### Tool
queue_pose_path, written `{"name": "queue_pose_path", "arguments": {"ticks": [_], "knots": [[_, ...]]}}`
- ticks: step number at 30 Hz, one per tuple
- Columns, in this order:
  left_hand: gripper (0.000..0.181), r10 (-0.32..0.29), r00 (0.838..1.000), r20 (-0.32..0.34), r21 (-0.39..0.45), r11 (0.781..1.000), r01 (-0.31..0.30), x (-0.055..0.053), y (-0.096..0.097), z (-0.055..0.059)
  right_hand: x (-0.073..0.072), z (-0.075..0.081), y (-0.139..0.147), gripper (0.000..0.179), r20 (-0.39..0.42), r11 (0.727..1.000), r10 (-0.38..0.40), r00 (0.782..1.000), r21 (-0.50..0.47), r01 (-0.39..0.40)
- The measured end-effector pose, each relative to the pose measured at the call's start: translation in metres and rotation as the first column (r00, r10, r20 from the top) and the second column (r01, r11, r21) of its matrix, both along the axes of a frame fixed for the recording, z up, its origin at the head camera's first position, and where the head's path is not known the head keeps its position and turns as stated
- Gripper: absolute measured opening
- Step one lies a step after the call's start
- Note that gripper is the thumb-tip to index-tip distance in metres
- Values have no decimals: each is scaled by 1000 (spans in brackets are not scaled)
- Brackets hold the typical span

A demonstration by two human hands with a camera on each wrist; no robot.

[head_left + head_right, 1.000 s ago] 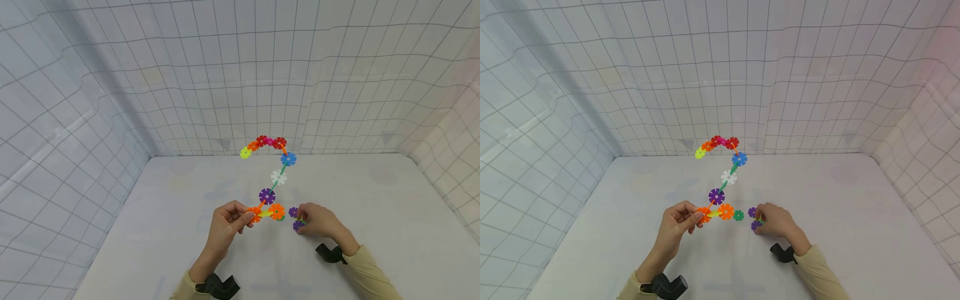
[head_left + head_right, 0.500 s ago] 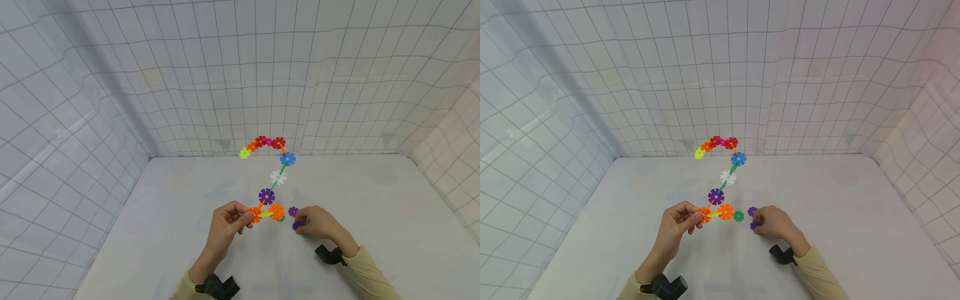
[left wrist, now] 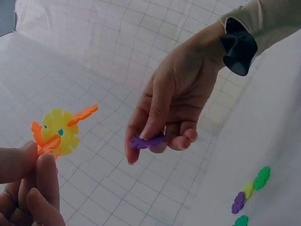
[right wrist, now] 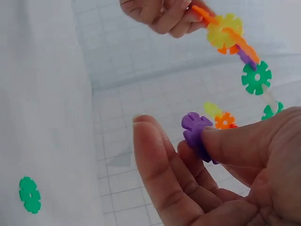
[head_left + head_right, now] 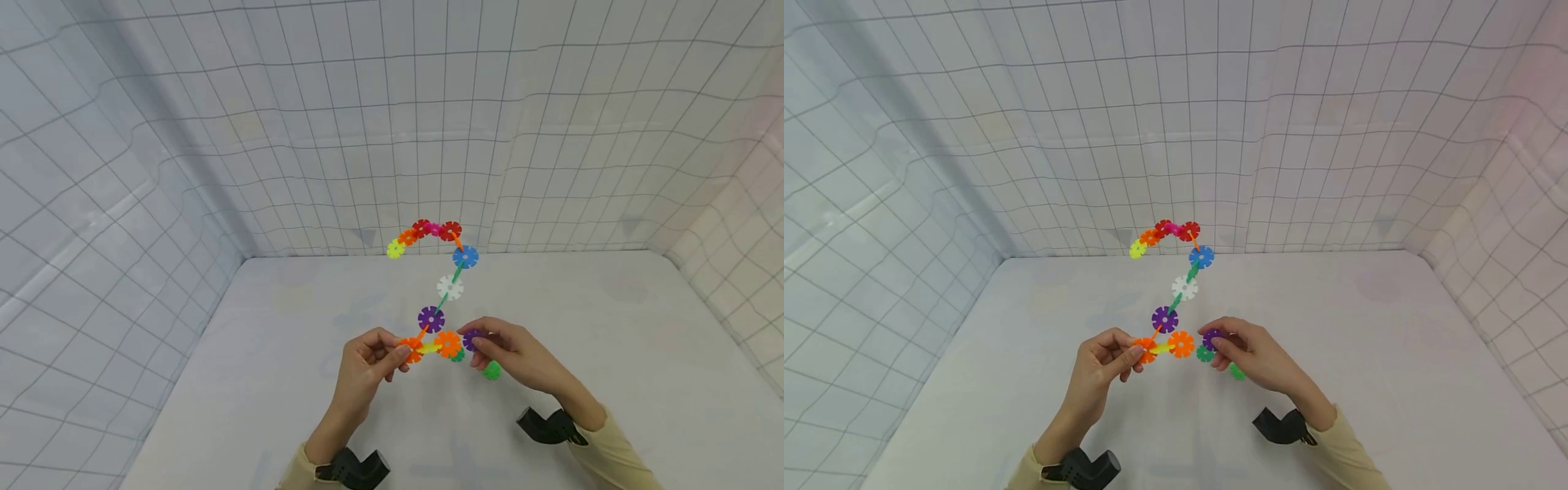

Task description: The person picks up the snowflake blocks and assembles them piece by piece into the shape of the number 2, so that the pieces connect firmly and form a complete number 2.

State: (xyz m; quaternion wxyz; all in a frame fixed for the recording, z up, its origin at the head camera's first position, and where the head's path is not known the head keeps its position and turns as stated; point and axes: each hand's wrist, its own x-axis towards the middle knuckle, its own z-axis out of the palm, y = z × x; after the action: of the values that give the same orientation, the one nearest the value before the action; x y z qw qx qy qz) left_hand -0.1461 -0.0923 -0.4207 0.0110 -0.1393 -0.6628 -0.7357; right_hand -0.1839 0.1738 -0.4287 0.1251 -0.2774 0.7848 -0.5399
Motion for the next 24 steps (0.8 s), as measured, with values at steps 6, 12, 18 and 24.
{"name": "queue_pose_path", "arguments": {"ticks": [6, 12, 18, 24], "knots": [[15, 12, 1000, -2, 2, 1000, -12, 0, -1, 1, 12, 16, -5, 26, -73, 991, 2, 997, -132, -11], [15, 13, 1000, -5, 18, 1000, -12, 0, -3, 3, 19, 27, -10, 22, -142, 978, -76, 987, -202, 46], [16, 8, 1000, -13, 29, 1000, -7, 1, -3, 4, 22, 28, -12, 17, -155, 974, -153, 976, -190, 123], [15, 5, 1000, -10, 33, 999, -5, 1, -2, 4, 24, 29, -12, 22, -321, 967, -192, 927, -221, 124]]}}
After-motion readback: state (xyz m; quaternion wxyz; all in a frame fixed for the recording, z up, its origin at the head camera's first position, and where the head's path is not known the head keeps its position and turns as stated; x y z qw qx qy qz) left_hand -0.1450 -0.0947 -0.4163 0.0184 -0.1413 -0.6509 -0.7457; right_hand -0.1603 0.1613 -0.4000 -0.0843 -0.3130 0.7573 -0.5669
